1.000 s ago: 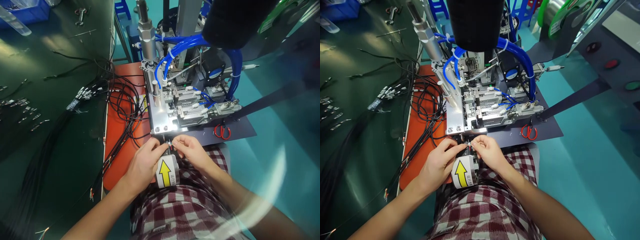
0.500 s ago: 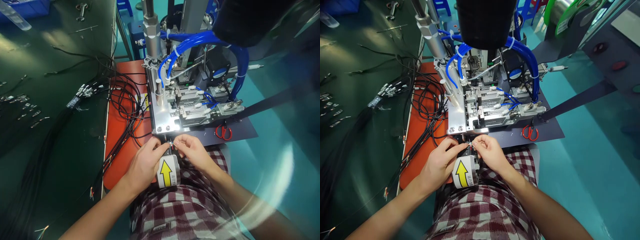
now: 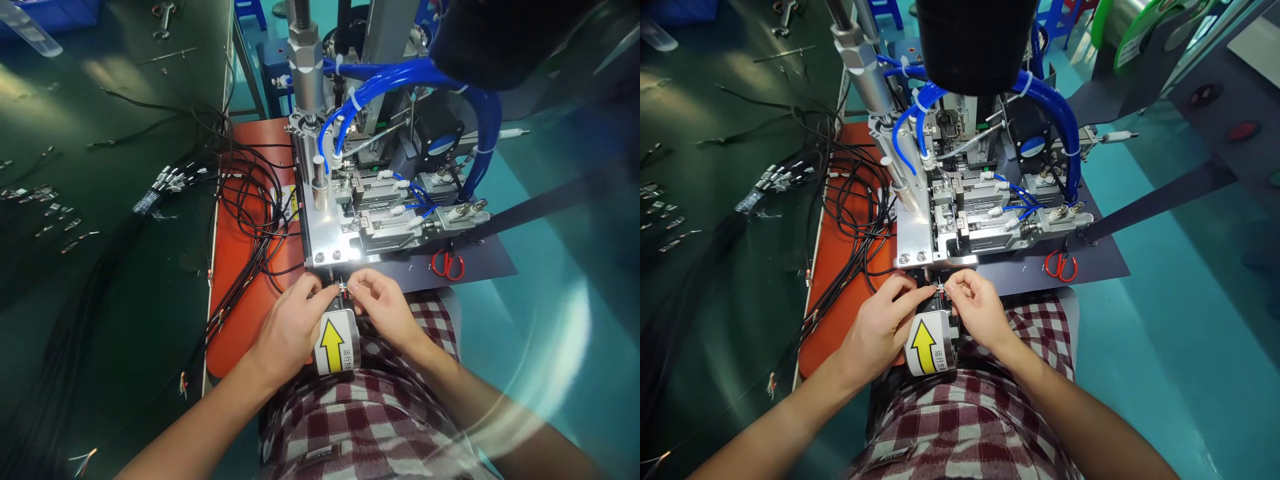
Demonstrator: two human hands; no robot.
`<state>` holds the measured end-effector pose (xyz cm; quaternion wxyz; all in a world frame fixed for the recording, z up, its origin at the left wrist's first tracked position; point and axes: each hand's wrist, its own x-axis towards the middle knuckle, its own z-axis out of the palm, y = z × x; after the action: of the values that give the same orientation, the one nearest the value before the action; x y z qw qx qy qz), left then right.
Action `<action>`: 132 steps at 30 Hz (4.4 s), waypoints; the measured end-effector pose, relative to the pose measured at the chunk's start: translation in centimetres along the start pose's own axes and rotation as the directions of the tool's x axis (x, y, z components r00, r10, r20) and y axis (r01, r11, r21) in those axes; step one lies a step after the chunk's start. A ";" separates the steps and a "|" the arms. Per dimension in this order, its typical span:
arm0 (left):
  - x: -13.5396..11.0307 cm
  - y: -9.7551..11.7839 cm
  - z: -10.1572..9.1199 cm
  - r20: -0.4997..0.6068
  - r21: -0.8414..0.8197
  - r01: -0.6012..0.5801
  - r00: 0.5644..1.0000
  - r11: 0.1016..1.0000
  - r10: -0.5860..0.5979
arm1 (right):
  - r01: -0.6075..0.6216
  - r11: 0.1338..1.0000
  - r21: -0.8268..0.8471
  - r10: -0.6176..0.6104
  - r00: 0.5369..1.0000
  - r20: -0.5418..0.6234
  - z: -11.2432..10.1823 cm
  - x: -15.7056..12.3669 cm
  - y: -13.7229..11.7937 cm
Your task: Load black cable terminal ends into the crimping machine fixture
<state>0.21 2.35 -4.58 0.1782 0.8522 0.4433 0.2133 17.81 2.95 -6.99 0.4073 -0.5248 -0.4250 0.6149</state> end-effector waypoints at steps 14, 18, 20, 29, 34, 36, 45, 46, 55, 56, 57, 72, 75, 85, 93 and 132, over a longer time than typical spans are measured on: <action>0.2 0.2 -0.2 0.014 0.029 0.011 1.000 1.000 -0.011 | 0.137 0.987 -0.082 -0.139 0.990 -0.025 0.2 -0.3 1.3; 0.3 0.3 -0.2 0.025 0.063 -0.003 1.000 0.998 0.001 | 0.088 0.995 -0.045 -0.089 0.996 -0.013 0.1 -0.3 1.2; 0.4 0.4 -0.2 0.028 0.105 -0.018 0.999 0.994 0.015 | 0.095 0.994 -0.061 -0.096 0.995 -0.014 0.1 -0.4 1.2; 0.4 0.5 -0.2 0.036 0.168 -0.032 0.999 0.985 0.027 | -0.102 0.994 0.028 0.101 0.995 0.023 0.2 -0.3 0.2; 0.5 0.3 -0.2 0.026 0.129 -0.030 0.999 0.991 0.027 | -0.075 0.994 -0.075 0.073 0.997 -0.027 0.1 -0.3 0.3; 0.5 0.4 -0.2 0.023 0.135 -0.044 0.999 0.990 0.041 | -0.065 0.992 -0.110 0.062 0.998 -0.029 0.2 -0.4 0.5; 0.5 0.5 -0.2 0.026 0.136 -0.031 0.999 0.990 0.028 | -0.052 0.977 -0.207 0.050 0.999 -0.015 -0.3 -0.5 -0.4; 0.4 0.5 -0.2 0.025 0.122 -0.025 0.999 0.992 0.022 | -0.035 0.975 -0.218 0.029 0.999 -0.033 -0.4 -0.5 -0.4; 0.3 0.2 -0.1 0.033 0.107 -0.032 0.999 0.994 0.028 | 0.075 0.971 -0.226 -0.103 0.988 -0.117 0.2 -0.4 0.3; 0.3 0.3 -0.2 0.041 0.115 -0.031 0.999 0.993 0.026 | 0.044 0.979 -0.198 -0.068 0.991 -0.118 0.3 -0.3 0.4; 0.3 0.4 -0.2 0.047 0.124 -0.030 0.999 0.992 0.024 | 0.003 0.987 -0.161 -0.022 0.993 -0.117 0.4 -0.2 0.3; 0.3 0.4 -0.1 -0.003 0.079 -0.022 1.000 0.997 0.022 | 0.100 0.945 -0.313 -0.145 0.981 -0.125 0.4 -0.9 -0.1; 0.3 0.4 -0.2 0.003 0.084 -0.019 1.000 0.996 0.019 | 0.162 0.912 -0.377 -0.222 0.968 -0.121 1.0 -0.6 -0.2; 0.2 0.5 -0.1 0.047 0.105 0.008 0.999 0.994 -0.013 | 0.205 0.929 -0.309 -0.256 0.957 -0.136 0.6 -0.4 1.0; 0.3 0.8 -0.3 0.078 0.153 0.018 0.997 0.988 -0.030 | -0.148 0.988 0.043 0.150 0.986 -0.072 0.2 0.0 0.3; 0.3 1.3 -0.2 0.034 0.282 -0.055 0.998 0.958 0.047 | -0.032 0.996 0.088 0.035 0.999 -0.034 0.1 0.0 0.9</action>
<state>1.18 1.86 -3.72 0.0550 0.8828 0.4446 0.1410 17.64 2.60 -7.84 0.4271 -0.5243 -0.3814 0.6303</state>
